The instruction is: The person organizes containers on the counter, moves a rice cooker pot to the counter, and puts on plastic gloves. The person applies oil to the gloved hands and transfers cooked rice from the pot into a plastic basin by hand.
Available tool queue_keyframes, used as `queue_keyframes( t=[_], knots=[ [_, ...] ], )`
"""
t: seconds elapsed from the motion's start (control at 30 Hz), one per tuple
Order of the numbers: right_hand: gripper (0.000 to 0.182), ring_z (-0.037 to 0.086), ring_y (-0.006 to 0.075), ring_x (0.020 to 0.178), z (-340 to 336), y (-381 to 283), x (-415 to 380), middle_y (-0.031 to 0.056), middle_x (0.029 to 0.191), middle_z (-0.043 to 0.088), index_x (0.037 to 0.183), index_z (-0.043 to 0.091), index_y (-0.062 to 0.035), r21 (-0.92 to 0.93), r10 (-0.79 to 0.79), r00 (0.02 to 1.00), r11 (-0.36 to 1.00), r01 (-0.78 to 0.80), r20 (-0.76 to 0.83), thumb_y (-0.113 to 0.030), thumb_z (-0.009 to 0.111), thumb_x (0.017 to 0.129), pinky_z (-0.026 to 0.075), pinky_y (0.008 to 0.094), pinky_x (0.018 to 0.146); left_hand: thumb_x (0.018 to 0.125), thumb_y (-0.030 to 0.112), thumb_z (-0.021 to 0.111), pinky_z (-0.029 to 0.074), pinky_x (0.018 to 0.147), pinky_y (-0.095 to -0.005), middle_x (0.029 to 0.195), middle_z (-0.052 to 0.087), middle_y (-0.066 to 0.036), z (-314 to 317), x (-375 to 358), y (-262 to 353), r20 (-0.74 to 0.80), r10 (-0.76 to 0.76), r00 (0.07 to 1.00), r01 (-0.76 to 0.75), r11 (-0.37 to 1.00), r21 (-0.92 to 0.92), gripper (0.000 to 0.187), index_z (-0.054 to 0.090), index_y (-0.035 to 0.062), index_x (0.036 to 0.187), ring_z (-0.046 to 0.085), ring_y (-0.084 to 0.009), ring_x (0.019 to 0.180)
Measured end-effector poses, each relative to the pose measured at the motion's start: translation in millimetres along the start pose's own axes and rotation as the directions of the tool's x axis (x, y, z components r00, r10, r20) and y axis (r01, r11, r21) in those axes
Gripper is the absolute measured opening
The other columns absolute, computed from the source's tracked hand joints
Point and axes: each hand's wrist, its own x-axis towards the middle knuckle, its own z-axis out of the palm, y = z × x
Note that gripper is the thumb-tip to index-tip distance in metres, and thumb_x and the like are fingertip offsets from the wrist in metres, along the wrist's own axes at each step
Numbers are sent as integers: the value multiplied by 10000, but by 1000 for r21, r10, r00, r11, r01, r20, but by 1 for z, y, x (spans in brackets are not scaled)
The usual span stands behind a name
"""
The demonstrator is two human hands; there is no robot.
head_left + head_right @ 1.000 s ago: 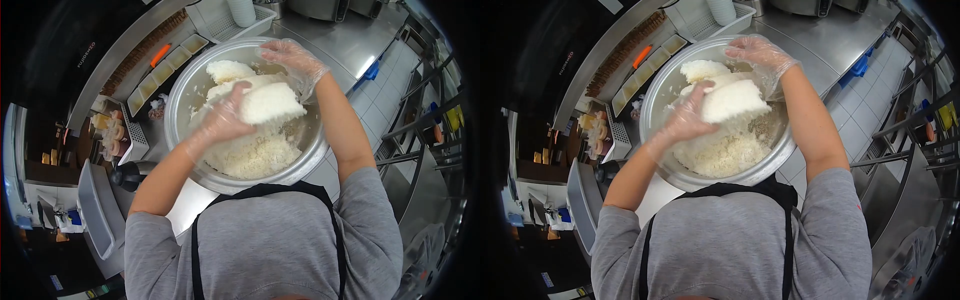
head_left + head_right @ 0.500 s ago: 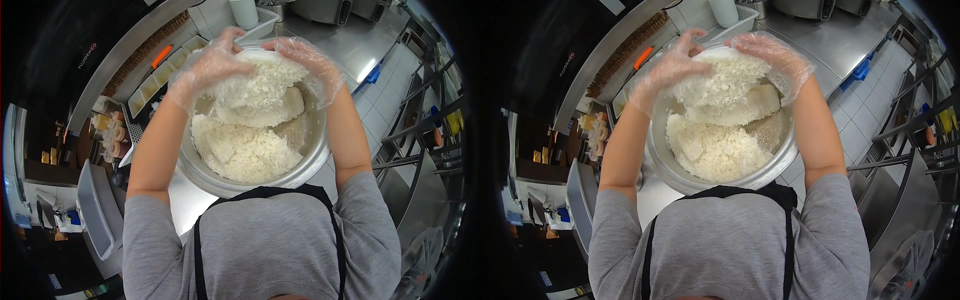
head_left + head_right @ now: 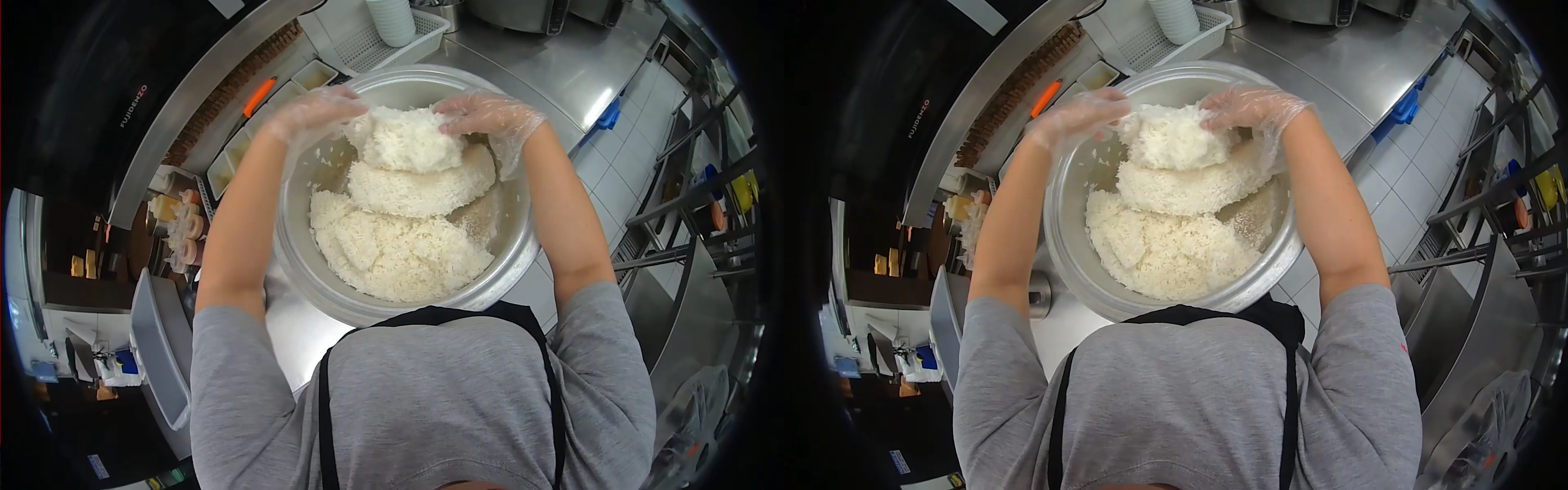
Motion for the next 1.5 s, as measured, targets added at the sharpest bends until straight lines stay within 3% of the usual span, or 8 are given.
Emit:
queue_keyframes(
  t=[0.3, 0.37, 0.63, 0.77, 1.03, 1.07, 1.37, 1.5],
  knots=[
    [651, 406, 292, 1255, 23, -23, 3, 132, 1325, 471, 1280, 507, -127, -28, -138, 982, 990, 135, -127, -475, 665, 753, 300, 386, 1058, 827, 282, 530, 498, 817, -377, 1091, 620, -128, 62, -11, -63, 106, -192, 976, 65, 714, 698, 344, 627, 50, 1063, 601, -284, 1007],
    [713, 376, 302, 1278, 28, -16, 6, 137, 1350, 436, 1314, 463, -137, -122, -175, 983, 978, 167, -54, -491, 673, 732, 282, 393, 1072, 821, 261, 528, 480, 864, -400, 1140, 604, -134, 75, 7, -84, 454, -196, 869, -418, 202, 886, 338, 625, 73, 1085, 583, -310, 1044],
    [753, 381, 305, 1271, 30, -6, 16, 131, 1361, 421, 1340, 427, -159, -108, -150, 987, 984, 144, -49, -456, 710, 709, 293, 401, 1065, 875, 288, 469, 421, 924, -407, 1181, 596, -103, 78, 43, -98, 309, -359, 881, -112, 475, 873, 336, 614, 146, 1142, 564, -271, 1079],
    [761, 380, 298, 1272, 30, -4, 17, 129, 1355, 428, 1337, 434, -163, -53, -136, 990, 990, 134, -38, -455, 722, 696, 294, 398, 1064, 861, 218, 523, 435, 895, -387, 1151, 598, -143, 76, 110, -264, 559, 11, 829, -394, 720, 571, 328, 594, 80, 1150, 575, -310, 1025],
    [779, 381, 289, 1273, 31, 1, 20, 129, 1362, 422, 1326, 448, -129, -2, -151, 988, 989, 151, -28, -447, 739, 677, 294, 378, 1064, 853, 299, 496, 453, 781, -367, 1019, 626, -95, 77, 38, -176, 578, -168, 799, 107, 985, 139, 373, 597, 38, 1099, 576, -184, 870],
    [786, 381, 285, 1273, 30, 0, 19, 129, 1364, 421, 1325, 449, -121, 20, -147, 989, 989, 148, -21, -451, 740, 674, 297, 372, 1061, 851, 298, 517, 464, 776, -371, 1033, 624, -98, 77, 25, -160, 514, -333, 791, 380, 925, 14, 366, 599, 38, 1095, 583, -182, 877],
    [976, 275, 338, 1334, 50, -51, 5, 145, 1419, 338, 1374, 378, -217, -282, -401, 909, 890, 358, -111, -523, 793, 546, 182, 485, 1115, 887, 280, 566, 510, 809, -335, 1102, 605, -92, 70, -30, -91, 580, -166, 797, 564, 547, -618, 386, 537, 43, 1190, 610, -184, 966],
    [970, 292, 333, 1326, 52, -61, 6, 143, 1416, 344, 1363, 394, -247, -363, -369, 928, 859, 360, 48, -520, 801, 526, 195, 495, 1109, 901, 256, 543, 511, 842, -322, 1131, 589, -98, 80, -36, -120, 444, 120, 888, 157, 828, -538, 414, 480, 38, 1248, 608, -201, 989]
  ],
)
